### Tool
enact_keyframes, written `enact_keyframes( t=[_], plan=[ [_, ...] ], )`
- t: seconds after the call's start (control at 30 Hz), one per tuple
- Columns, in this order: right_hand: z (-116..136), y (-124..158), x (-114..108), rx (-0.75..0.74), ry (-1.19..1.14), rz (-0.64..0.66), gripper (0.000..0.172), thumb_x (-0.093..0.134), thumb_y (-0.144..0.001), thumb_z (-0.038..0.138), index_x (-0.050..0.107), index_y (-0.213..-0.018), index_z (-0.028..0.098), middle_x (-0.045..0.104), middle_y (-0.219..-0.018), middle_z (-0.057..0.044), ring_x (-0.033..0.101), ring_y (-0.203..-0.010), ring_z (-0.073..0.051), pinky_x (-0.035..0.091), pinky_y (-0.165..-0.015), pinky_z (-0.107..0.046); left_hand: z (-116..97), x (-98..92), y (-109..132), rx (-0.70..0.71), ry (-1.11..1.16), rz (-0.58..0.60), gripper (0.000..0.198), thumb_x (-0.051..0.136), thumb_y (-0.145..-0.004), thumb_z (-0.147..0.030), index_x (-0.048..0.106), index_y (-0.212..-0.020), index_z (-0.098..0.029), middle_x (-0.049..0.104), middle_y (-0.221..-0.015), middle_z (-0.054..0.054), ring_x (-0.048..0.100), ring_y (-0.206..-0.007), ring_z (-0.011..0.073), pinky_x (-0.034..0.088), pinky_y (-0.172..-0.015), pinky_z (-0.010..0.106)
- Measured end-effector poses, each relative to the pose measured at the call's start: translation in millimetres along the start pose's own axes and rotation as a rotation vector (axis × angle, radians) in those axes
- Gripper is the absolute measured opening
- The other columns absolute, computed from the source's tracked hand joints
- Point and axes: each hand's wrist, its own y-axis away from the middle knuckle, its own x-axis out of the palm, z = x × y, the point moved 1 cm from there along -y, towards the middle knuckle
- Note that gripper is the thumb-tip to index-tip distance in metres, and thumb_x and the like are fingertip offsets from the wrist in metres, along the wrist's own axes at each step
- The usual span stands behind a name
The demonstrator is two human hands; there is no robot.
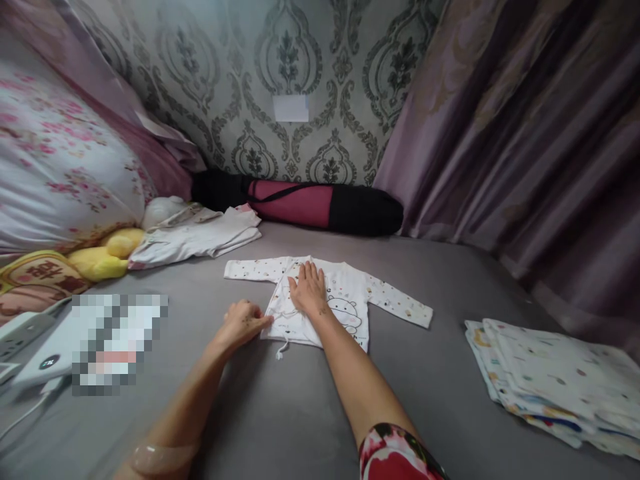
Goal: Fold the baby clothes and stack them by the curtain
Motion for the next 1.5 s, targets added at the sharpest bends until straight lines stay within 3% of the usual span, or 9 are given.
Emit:
enact_keyframes(
  t=[0.2,0.4,0.57,0.77,1.0,1.2,1.37,1.43,1.5],
  plan=[
    [-3,-4,1,-0.003,0.020,0.004,0.066,0.021,-0.100,0.045,0.026,-0.151,0.005,0.020,-0.159,-0.014,0.011,-0.147,-0.024,0.002,-0.117,-0.041,-1,-8.2,2,0.003,-0.023,0.030,0.024,0.053,-0.078,-0.032,0.072,-0.084,-0.019,0.067,-0.106,0.014,0.057,-0.105,0.0303,0.040,-0.080,0.036],
    [17,12,-9,-0.074,0.012,0.047,0.063,0.023,-0.099,0.038,0.024,-0.151,0.003,0.017,-0.159,-0.014,0.007,-0.148,-0.024,-0.005,-0.117,-0.044,5,-12.5,-1,0.024,0.058,0.059,0.024,0.057,-0.077,-0.039,0.071,-0.078,-0.019,0.070,-0.084,0.009,0.062,-0.089,0.0254,0.039,-0.075,0.032],
    [35,31,-2,-0.092,-0.029,0.085,0.065,0.021,-0.098,0.040,0.022,-0.151,0.002,0.014,-0.160,-0.014,0.007,-0.148,-0.023,0.000,-0.118,-0.042,15,-12.4,-7,0.063,0.232,0.064,0.032,0.054,-0.079,-0.043,0.064,-0.063,-0.017,0.062,-0.060,0.003,0.055,-0.064,0.0176,0.035,-0.062,0.027],
    [35,31,8,-0.072,-0.037,0.060,0.065,0.021,-0.098,0.040,0.022,-0.152,0.005,0.015,-0.160,-0.012,0.007,-0.148,-0.022,-0.002,-0.118,-0.042,29,-7.8,-17,0.006,0.423,-0.073,0.034,0.048,-0.078,-0.042,0.054,-0.054,-0.018,0.046,-0.048,-0.002,0.045,-0.053,0.0135,0.030,-0.053,0.025],
    [29,42,-15,-0.096,-0.139,0.059,0.062,0.020,-0.099,0.039,0.026,-0.151,0.005,0.018,-0.159,-0.012,0.011,-0.147,-0.022,0.003,-0.119,-0.041,30,-7.3,-23,0.083,0.678,-0.339,0.038,0.042,-0.081,-0.045,0.063,-0.077,-0.014,0.066,-0.073,0.007,0.059,-0.068,0.0183,0.043,-0.064,0.027],
    [1,71,-23,0.062,-0.060,-0.037,0.065,0.025,-0.099,0.040,0.023,-0.151,0.001,0.014,-0.160,-0.016,0.006,-0.148,-0.025,0.000,-0.118,-0.043,-1,-2.2,-19,0.324,0.427,-0.500,0.037,0.038,-0.091,-0.042,0.067,-0.091,-0.018,0.068,-0.091,0.008,0.061,-0.084,0.0186,0.045,-0.079,0.028],
    [-10,81,-13,0.103,-0.069,0.004,0.067,0.023,-0.099,0.044,0.023,-0.151,0.001,0.017,-0.159,-0.016,0.010,-0.147,-0.026,0.003,-0.118,-0.044,-26,15.5,-14,0.587,0.111,-0.286,0.029,0.040,-0.093,-0.031,0.067,-0.100,-0.022,0.066,-0.114,0.010,0.057,-0.107,0.0226,0.042,-0.094,0.034],
    [-10,83,-12,0.095,-0.085,-0.012,0.066,0.023,-0.099,0.043,0.024,-0.151,0.002,0.017,-0.159,-0.016,0.010,-0.147,-0.026,0.003,-0.118,-0.044,-29,21.1,-13,0.581,0.012,-0.228,0.030,0.040,-0.093,-0.025,0.064,-0.110,-0.021,0.065,-0.115,0.011,0.057,-0.107,0.0234,0.042,-0.094,0.036],
    [-11,83,-13,0.084,-0.120,-0.010,0.065,0.024,-0.099,0.042,0.025,-0.151,0.003,0.018,-0.159,-0.015,0.010,-0.148,-0.025,0.002,-0.118,-0.045,-29,23.3,-14,0.532,-0.046,-0.242,0.034,0.038,-0.091,-0.018,0.058,-0.118,-0.018,0.064,-0.113,0.013,0.058,-0.105,0.0233,0.043,-0.092,0.036]
  ],
)
